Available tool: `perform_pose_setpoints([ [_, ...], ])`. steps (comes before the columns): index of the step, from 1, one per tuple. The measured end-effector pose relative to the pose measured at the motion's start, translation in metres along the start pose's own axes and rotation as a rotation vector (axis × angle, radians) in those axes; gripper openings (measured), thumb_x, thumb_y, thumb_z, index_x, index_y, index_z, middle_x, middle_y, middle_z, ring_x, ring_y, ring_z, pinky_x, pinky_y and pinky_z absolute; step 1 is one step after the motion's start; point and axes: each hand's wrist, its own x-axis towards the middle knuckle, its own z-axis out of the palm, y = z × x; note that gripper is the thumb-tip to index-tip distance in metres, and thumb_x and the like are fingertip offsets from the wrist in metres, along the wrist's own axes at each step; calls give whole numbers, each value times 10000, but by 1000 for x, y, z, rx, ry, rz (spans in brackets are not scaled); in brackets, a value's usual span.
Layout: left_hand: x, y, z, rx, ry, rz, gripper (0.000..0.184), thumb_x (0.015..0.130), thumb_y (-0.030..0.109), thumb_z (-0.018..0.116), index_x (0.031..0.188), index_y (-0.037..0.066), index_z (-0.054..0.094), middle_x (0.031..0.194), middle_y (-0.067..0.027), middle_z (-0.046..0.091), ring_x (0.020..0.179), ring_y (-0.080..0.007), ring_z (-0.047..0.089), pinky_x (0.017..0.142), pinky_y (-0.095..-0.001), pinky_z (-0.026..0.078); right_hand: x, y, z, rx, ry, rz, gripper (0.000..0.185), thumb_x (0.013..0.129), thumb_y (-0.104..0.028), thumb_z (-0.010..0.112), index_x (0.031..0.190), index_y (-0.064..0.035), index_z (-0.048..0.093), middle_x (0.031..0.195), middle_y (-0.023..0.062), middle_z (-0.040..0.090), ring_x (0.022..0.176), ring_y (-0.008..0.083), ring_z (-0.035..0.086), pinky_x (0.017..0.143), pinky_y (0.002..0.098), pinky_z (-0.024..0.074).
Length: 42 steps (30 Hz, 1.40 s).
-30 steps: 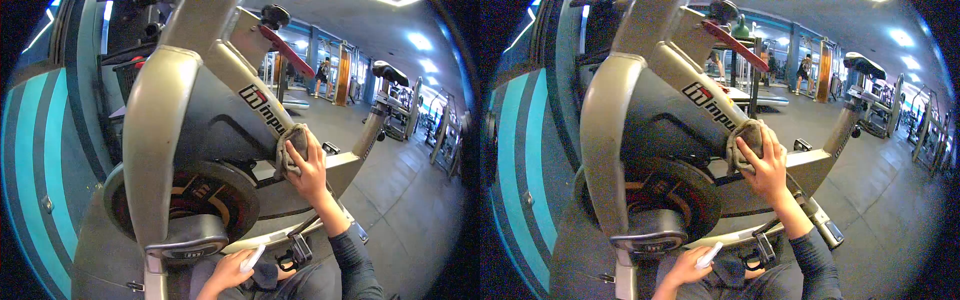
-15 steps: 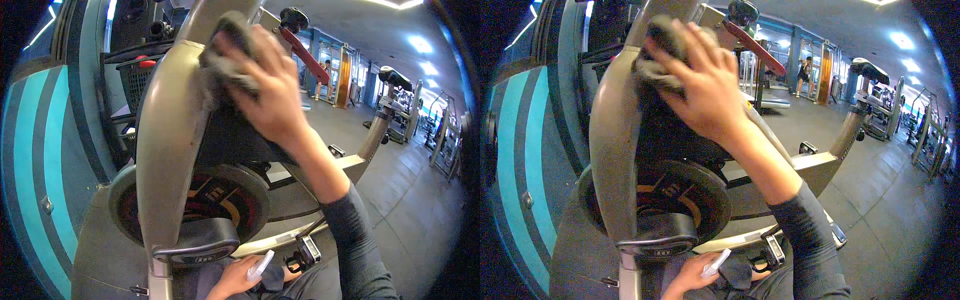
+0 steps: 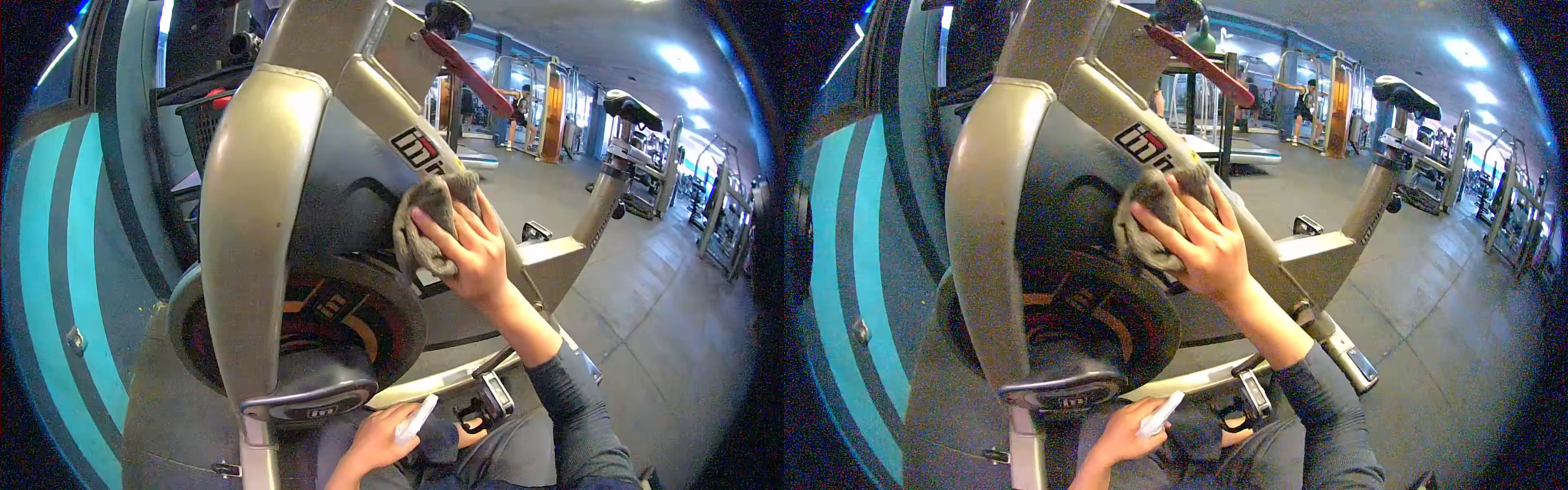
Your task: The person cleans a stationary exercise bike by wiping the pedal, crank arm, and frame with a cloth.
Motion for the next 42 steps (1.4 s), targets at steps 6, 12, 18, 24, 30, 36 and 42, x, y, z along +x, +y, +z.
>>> perform_pose_setpoints([
  [6, -2, 5, 0, -1, -24, -16, 461, 696, 176, 685, 1127, 49, 581, 1010, -144, 640, 906, -323, 636, 772, -381, 509, -64, 15, -21, 35, -137, 79, 511, 727, -192, 628, 1237, -206, 591, 1227, 139, 587, 1141, 248, 566, 941, 406, 412],
  [12, -3, 5, -2, 17, -117, -71, 570, 702, 238, 696, 1224, 88, 523, 1155, -150, 590, 1049, -337, 567, 887, -414, 458, -1, 14, -66, 204, -30, 133, 611, 652, -69, 667, 1249, -148, 568, 1272, 181, 517, 1099, 367, 555, 875, 411, 467],
  [18, -2, 5, -2, 12, 6, 29, 472, 729, 216, 671, 1156, 47, 563, 1027, -170, 625, 935, -356, 613, 808, -401, 491, 93, -18, -41, 84, 174, -234, 445, 732, -107, 574, 1170, -180, 607, 1352, 135, 455, 1173, 293, 507, 912, 390, 456],
  [24, -5, -7, -4, -51, -22, -7, 471, 718, 180, 665, 1158, 46, 563, 1029, -147, 634, 937, -322, 625, 818, -387, 491, 59, -20, 12, -9, 186, -235, 406, 745, -189, 542, 1142, -190, 624, 1265, 95, 531, 966, 195, 583, 728, 315, 478],
  [30, -5, 0, -9, -92, -36, -27, 449, 711, 147, 666, 1139, 47, 575, 996, -118, 647, 909, -284, 639, 802, -373, 499, 11, -2, -11, -163, 41, -254, 396, 733, -180, 560, 1121, -198, 640, 1252, 94, 546, 938, 182, 593, 684, 290, 483],
  [36, -7, 0, -5, -80, -69, 10, 534, 696, 207, 698, 1186, 68, 539, 1101, -131, 608, 979, -342, 593, 828, -407, 480, -43, 33, -47, -110, -188, -92, 441, 687, -111, 626, 1119, -193, 642, 1151, 123, 585, 906, 259, 631, 738, 355, 531],
  [42, -5, 7, -1, 2, -39, 78, 504, 693, 196, 695, 1159, 58, 561, 1052, -151, 628, 954, -337, 613, 814, -404, 493, 35, 41, -77, 6, 103, 4, 473, 631, -68, 697, 1095, -145, 649, 1168, 132, 584, 1011, 305, 607, 843, 377, 508],
])
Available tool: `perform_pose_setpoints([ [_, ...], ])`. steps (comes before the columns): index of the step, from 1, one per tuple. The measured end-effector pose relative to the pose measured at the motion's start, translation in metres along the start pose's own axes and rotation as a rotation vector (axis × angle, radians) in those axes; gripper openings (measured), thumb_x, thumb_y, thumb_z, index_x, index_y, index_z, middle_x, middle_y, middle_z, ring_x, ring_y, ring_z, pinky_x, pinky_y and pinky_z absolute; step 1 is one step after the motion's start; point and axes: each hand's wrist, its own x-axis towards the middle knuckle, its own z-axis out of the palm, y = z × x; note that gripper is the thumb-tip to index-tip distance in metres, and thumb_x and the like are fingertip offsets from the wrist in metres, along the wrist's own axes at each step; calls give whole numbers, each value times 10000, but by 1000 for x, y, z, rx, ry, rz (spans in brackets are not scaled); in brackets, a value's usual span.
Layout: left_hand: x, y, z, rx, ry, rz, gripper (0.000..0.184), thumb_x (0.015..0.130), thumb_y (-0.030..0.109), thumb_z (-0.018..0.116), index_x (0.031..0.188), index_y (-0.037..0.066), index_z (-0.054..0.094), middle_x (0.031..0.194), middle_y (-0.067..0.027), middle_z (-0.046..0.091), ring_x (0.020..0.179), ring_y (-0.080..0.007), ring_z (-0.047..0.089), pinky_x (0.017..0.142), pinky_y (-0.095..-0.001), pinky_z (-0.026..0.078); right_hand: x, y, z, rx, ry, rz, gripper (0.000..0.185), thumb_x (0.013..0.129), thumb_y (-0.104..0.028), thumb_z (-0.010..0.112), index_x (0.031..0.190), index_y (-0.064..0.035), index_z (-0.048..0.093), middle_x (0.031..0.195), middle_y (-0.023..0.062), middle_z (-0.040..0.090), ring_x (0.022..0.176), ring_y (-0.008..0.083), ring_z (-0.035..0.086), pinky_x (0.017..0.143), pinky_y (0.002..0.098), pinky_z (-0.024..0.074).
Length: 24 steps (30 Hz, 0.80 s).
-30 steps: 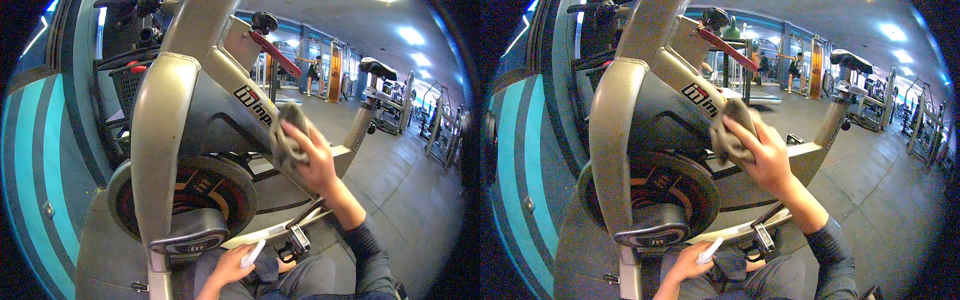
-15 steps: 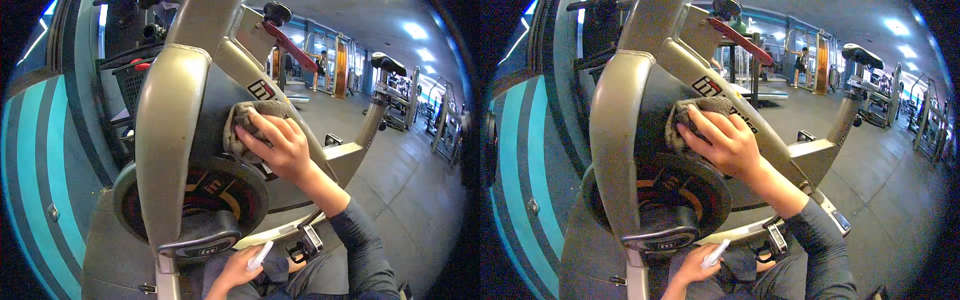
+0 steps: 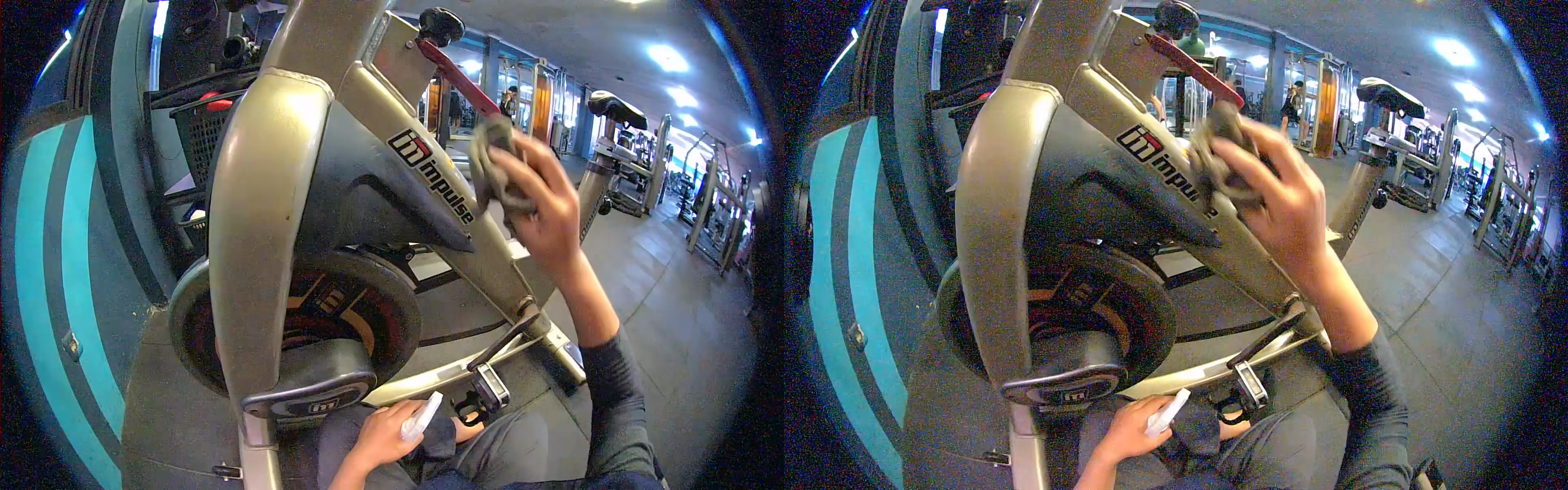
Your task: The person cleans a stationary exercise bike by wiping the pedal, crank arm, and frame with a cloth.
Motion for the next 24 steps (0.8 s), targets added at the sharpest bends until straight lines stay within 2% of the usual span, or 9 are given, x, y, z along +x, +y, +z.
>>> perform_pose_setpoints([
  [2, 1, 3, -1, 39, -88, -80, 563, 715, 243, 691, 1229, 100, 514, 1152, -99, 592, 988, -322, 592, 853, -411, 468, 40, -7, 9, 3, 108, -116, 456, 644, -102, 702, 1093, -162, 651, 1174, 109, 584, 1011, 297, 600, 845, 379, 503],
  [5, -2, -3, 0, 76, -88, -65, 577, 720, 253, 689, 1246, 109, 501, 1184, -93, 577, 994, -322, 591, 855, -409, 468, 86, -26, 40, 4, 206, -282, 428, 669, -204, 699, 1094, -213, 651, 1213, 58, 558, 997, 265, 585, 799, 370, 503],
  [7, -2, -3, -2, 69, -91, -77, 576, 720, 256, 688, 1245, 109, 503, 1173, -96, 584, 997, -323, 591, 852, -410, 471, 101, -32, 69, -37, 175, -271, 423, 679, -237, 685, 1101, -240, 643, 1258, 34, 524, 1042, 240, 546, 796, 377, 484],
  [9, 0, 1, -6, 54, -95, -87, 574, 720, 259, 687, 1244, 109, 504, 1162, -98, 591, 1000, -324, 591, 850, -411, 474, 97, -26, 107, -63, 158, -223, 513, 640, -213, 695, 1145, -250, 611, 1317, 20, 487, 1135, 234, 481, 835, 398, 452],
  [12, 3, -3, -3, -19, -21, -71, 487, 698, 211, 686, 1148, 67, 570, 1052, -144, 626, 958, -337, 608, 836, -406, 487, 80, -29, 108, -58, 161, -168, 550, 635, -223, 694, 1174, -260, 593, 1326, 19, 485, 1136, 230, 482, 829, 392, 444],
  [17, 4, -11, -2, -44, -63, -111, 532, 698, 244, 709, 1178, 78, 551, 1113, -132, 610, 992, -327, 598, 842, -406, 486, 20, -18, 96, -84, 108, 5, 565, 697, -281, 670, 1250, -286, 554, 1335, 30, 484, 1114, 228, 496, 840, 378, 405],
  [19, 3, -15, 1, -52, -61, -109, 527, 698, 246, 709, 1168, 67, 555, 1115, -136, 609, 994, -331, 598, 844, -405, 486, -13, -6, 90, -86, 44, 132, 530, 779, -347, 614, 1294, -260, 525, 1332, 48, 486, 1109, 246, 501, 861, 383, 383],
  [22, 3, -17, 5, -51, -55, -121, 532, 696, 248, 709, 1162, 45, 552, 1110, -147, 608, 996, -339, 596, 846, -406, 485, -78, 18, 78, -6, -24, 374, 500, 844, -358, 569, 1251, -70, 523, 1171, 105, 575, 1077, 289, 521, 896, 400, 350],
  [24, 6, -13, 7, 9, 32, -70, 438, 677, 160, 695, 1089, 54, 586, 976, -119, 645, 879, -306, 640, 783, -382, 505, -129, 33, 65, -28, -94, 484, 448, 883, -366, 524, 1211, -62, 544, 1072, 132, 596, 1041, 319, 524, 901, 408, 343],
])
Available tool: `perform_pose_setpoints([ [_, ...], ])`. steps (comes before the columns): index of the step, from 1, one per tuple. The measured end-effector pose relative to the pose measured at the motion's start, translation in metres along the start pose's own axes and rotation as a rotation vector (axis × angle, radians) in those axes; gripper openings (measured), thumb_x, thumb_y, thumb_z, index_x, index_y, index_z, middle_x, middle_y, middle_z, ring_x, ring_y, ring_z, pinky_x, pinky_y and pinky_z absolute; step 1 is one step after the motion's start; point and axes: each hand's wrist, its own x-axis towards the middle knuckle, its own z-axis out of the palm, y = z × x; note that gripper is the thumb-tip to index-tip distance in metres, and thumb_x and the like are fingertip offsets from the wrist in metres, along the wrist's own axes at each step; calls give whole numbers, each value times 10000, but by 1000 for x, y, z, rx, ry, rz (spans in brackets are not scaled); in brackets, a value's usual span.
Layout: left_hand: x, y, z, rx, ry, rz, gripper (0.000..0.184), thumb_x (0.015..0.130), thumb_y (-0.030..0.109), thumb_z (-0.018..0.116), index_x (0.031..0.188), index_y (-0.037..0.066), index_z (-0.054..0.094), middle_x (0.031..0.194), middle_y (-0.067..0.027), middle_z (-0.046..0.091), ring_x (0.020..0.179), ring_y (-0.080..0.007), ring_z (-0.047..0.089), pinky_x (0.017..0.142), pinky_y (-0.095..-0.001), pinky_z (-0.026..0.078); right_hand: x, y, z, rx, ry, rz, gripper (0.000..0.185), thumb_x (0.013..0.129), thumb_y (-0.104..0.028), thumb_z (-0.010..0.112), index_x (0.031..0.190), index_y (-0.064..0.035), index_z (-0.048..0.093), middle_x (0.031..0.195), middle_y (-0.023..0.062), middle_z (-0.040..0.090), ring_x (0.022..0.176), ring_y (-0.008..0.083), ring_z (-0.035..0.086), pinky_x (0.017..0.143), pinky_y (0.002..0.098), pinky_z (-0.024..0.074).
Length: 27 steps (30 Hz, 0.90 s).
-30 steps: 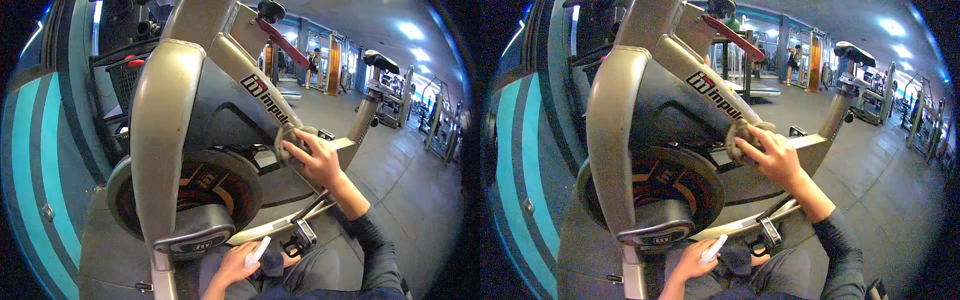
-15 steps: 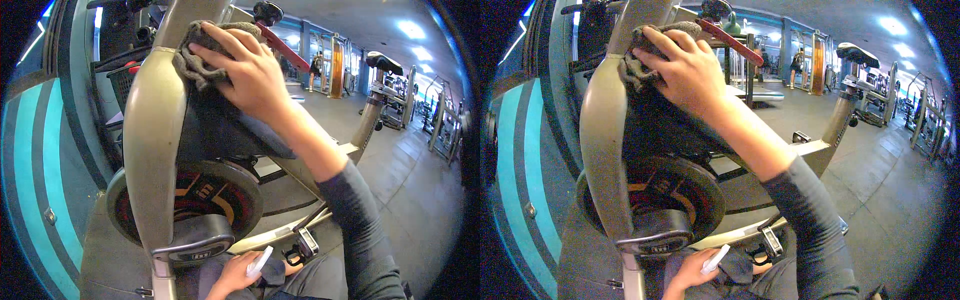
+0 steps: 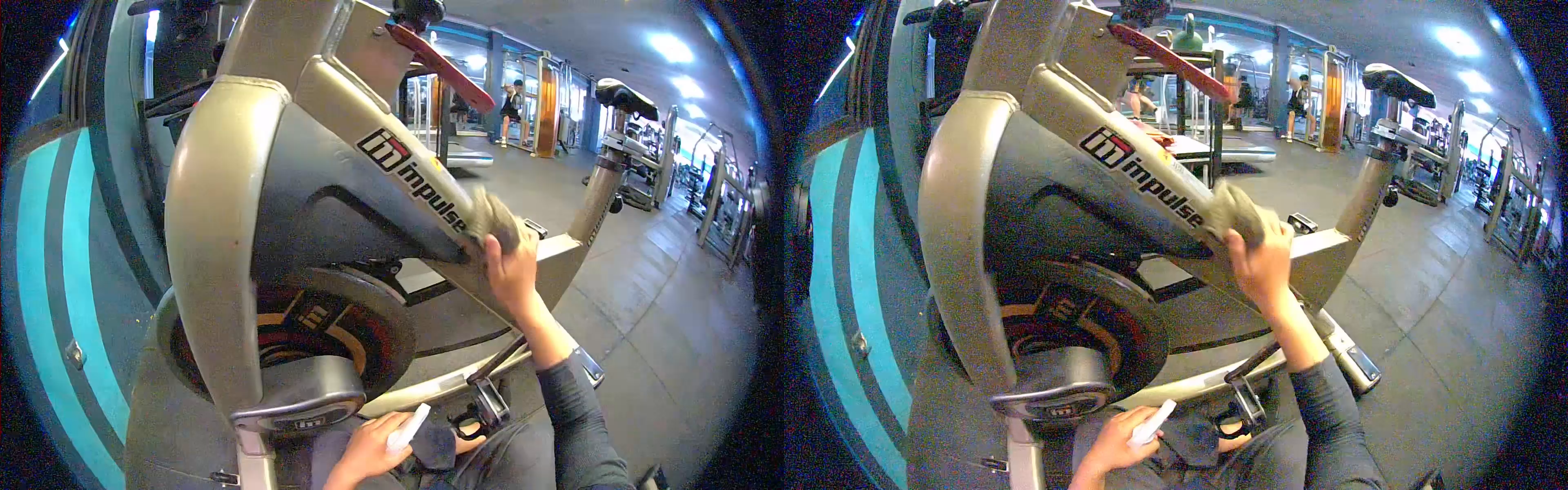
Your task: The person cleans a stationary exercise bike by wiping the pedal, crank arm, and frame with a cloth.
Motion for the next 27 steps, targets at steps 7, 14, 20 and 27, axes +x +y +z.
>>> perform_pose_setpoints([
  [7, 6, 3, 5, 42, -6, 37, 425, 676, 163, 700, 1071, 50, 592, 1000, -136, 635, 886, -326, 633, 768, -387, 509, -42, 31, -22, -194, -104, 39, 357, 858, -285, 553, 1143, -69, 566, 1062, 125, 598, 1041, 320, 526, 935, 525, 302],
  [14, 2, 9, -1, 43, -32, 33, 467, 683, 189, 707, 1118, 67, 587, 1013, -140, 639, 896, -329, 630, 791, -390, 503, 55, -43, 1, 197, -40, -187, 490, 867, -239, 559, 1308, -58, 444, 1093, 183, 583, 970, 383, 565, 849, 439, 444],
  [20, 3, 3, 1, 46, -74, -45, 457, 687, 190, 699, 1111, 62, 585, 983, -132, 643, 898, -324, 629, 792, -385, 497, 96, -89, 15, 136, 20, -211, 464, 857, -275, 576, 1259, -75, 459, 1091, 154, 548, 967, 354, 552, 799, 430, 455],
  [27, 5, 3, 0, 26, -56, -52, 431, 678, 147, 686, 1085, 44, 585, 954, -115, 648, 874, -307, 638, 787, -382, 496, 34, -42, 12, 83, 87, -175, 450, 845, -264, 586, 1253, -96, 498, 1227, 149, 521, 1075, 347, 533, 860, 438, 433],
])
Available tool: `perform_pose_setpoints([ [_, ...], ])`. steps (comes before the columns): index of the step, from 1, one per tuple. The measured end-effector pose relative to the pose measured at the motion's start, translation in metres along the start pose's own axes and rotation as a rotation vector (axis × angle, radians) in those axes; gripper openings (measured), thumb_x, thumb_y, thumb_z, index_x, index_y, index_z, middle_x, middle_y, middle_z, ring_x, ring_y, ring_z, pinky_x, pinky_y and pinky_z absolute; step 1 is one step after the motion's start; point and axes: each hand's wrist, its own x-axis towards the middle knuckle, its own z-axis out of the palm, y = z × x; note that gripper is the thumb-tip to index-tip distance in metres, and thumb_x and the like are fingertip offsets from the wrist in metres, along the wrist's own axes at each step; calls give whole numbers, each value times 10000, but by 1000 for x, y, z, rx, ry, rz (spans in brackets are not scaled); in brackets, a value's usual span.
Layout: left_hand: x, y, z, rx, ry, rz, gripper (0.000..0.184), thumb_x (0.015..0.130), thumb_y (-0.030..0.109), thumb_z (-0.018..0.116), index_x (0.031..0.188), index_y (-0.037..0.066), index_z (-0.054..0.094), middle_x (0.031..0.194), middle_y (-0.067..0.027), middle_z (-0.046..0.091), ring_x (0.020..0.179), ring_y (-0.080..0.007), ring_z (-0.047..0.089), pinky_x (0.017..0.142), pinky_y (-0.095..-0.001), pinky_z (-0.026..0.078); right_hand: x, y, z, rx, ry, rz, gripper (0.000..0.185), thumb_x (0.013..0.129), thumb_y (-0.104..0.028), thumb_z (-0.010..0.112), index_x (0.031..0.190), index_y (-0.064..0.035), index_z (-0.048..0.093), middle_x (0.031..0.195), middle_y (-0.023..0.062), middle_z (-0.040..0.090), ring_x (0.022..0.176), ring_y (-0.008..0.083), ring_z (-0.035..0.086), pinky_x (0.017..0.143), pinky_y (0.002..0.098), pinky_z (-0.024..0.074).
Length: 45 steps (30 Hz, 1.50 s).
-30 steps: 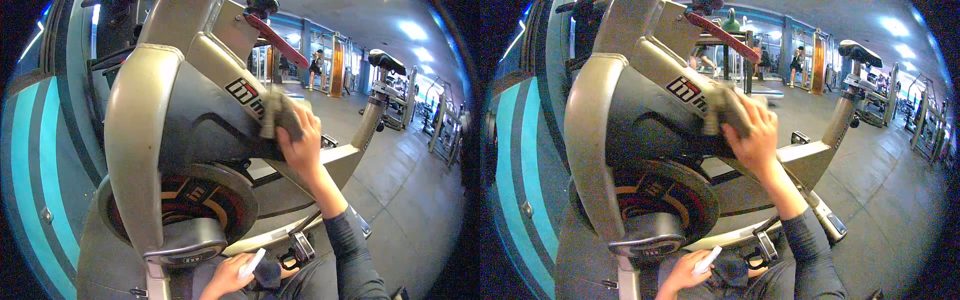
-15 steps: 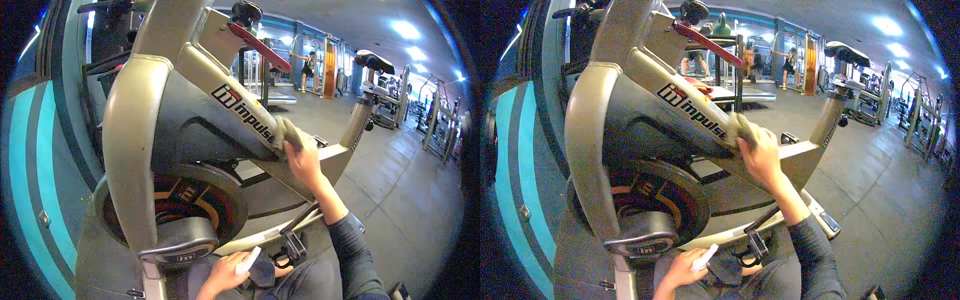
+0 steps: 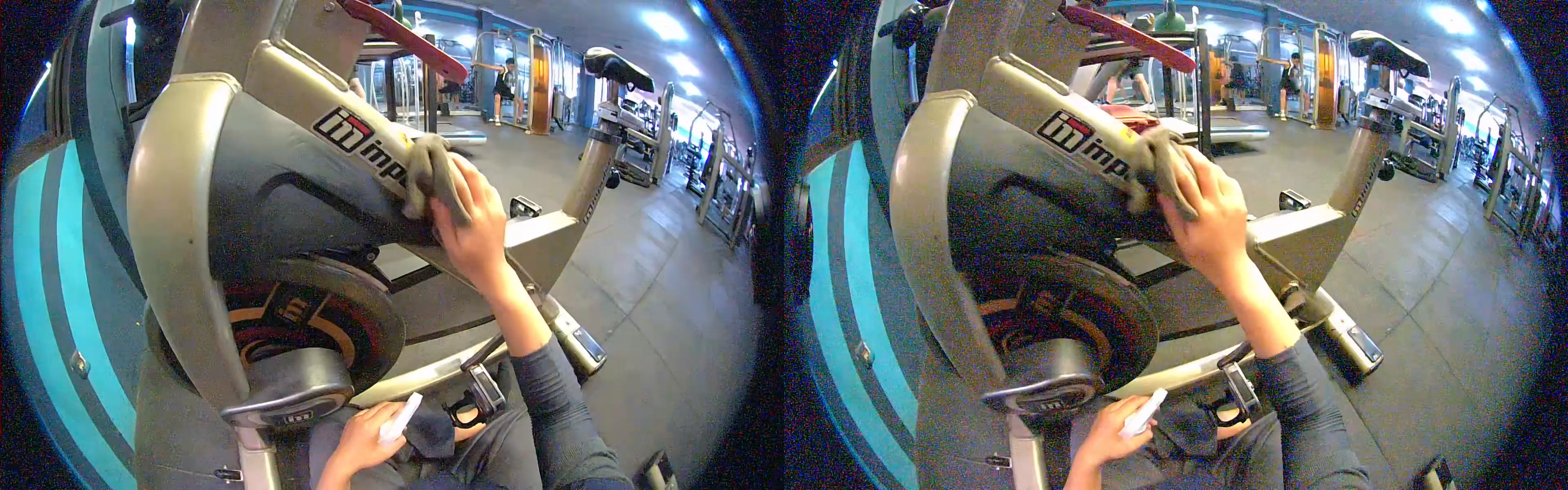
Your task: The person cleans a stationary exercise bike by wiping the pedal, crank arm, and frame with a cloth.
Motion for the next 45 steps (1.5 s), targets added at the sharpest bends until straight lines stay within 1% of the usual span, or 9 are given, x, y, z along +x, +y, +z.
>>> perform_pose_setpoints([
  [4, 0, 0, 1, -2, 11, 51, 447, 663, 126, 684, 1090, 37, 583, 943, -115, 651, 868, -290, 643, 778, -371, 499, -62, 28, -15, -104, -46, 11, 488, 837, -244, 567, 1298, -110, 477, 1345, 164, 441, 1191, 350, 459, 951, 451, 373],
  [9, 0, 2, 2, -21, 4, 38, 451, 666, 121, 683, 1095, 29, 581, 951, -127, 648, 862, -297, 648, 758, -362, 510, -176, 69, -46, -386, -430, -59, 536, 678, -232, 643, 1206, -197, 560, 1465, 194, 241, 1373, 418, 177, 1081, 578, 200],
  [23, 0, 0, 1, -3, -14, 16, 448, 661, 126, 683, 1089, 41, 584, 966, -116, 642, 867, -295, 643, 777, -368, 506, -111, 2, -1, -348, -111, -3, 413, 732, -256, 633, 1135, -337, 603, 1432, 131, 298, 1317, 377, 275, 1037, 536, 262],
  [27, 1, 2, -1, 39, 19, 27, 433, 664, 141, 673, 1079, 53, 589, 940, -102, 646, 851, -288, 642, 761, -364, 507, -130, 16, -4, -372, -185, -12, 477, 686, -250, 640, 1146, -370, 609, 1441, 126, 294, 1341, 386, 243, 1051, 556, 250],
  [32, 0, -1, -1, -28, 11, -15, 445, 666, 152, 670, 1094, 59, 591, 945, -104, 647, 861, -298, 637, 764, -373, 504, -187, 49, -47, -357, -583, 85, 543, 632, -190, 653, 1157, -325, 619, 1487, 157, 235, 1384, 400, 161, 1088, 555, 210],
  [36, 3, 8, 1, 25, 1, 15, 456, 670, 161, 677, 1105, 59, 588, 961, -115, 646, 877, -314, 631, 771, -386, 500, -195, 54, -72, -318, -674, 176, 550, 639, -142, 641, 1176, -258, 613, 1478, 204, 244, 1386, 403, 158, 1105, 534, 189],
  [37, 1, 5, 2, 90, -47, -9, 548, 657, 216, 711, 1164, 71, 564, 1104, -105, 606, 976, -298, 602, 831, -390, 486, -192, 52, -73, -351, -696, 162, 562, 641, -152, 645, 1194, -245, 600, 1485, 214, 222, 1385, 413, 156, 1109, 529, 180],
  [41, 0, 5, 4, 67, -75, -7, 544, 663, 217, 708, 1167, 75, 561, 1110, -103, 606, 982, -299, 600, 840, -391, 481, -167, 32, -62, -308, -589, 144, 620, 645, -173, 637, 1255, -236, 548, 1497, 218, 184, 1385, 428, 143, 1104, 546, 169],
  [45, 4, 3, 4, 9, -31, 30, 468, 653, 121, 673, 1103, 40, 573, 916, -115, 647, 833, -293, 641, 763, -378, 501, -114, 5, -48, -253, -433, 190, 630, 664, -163, 603, 1286, -200, 515, 1494, 210, 190, 1381, 427, 155, 1088, 555, 194],
])
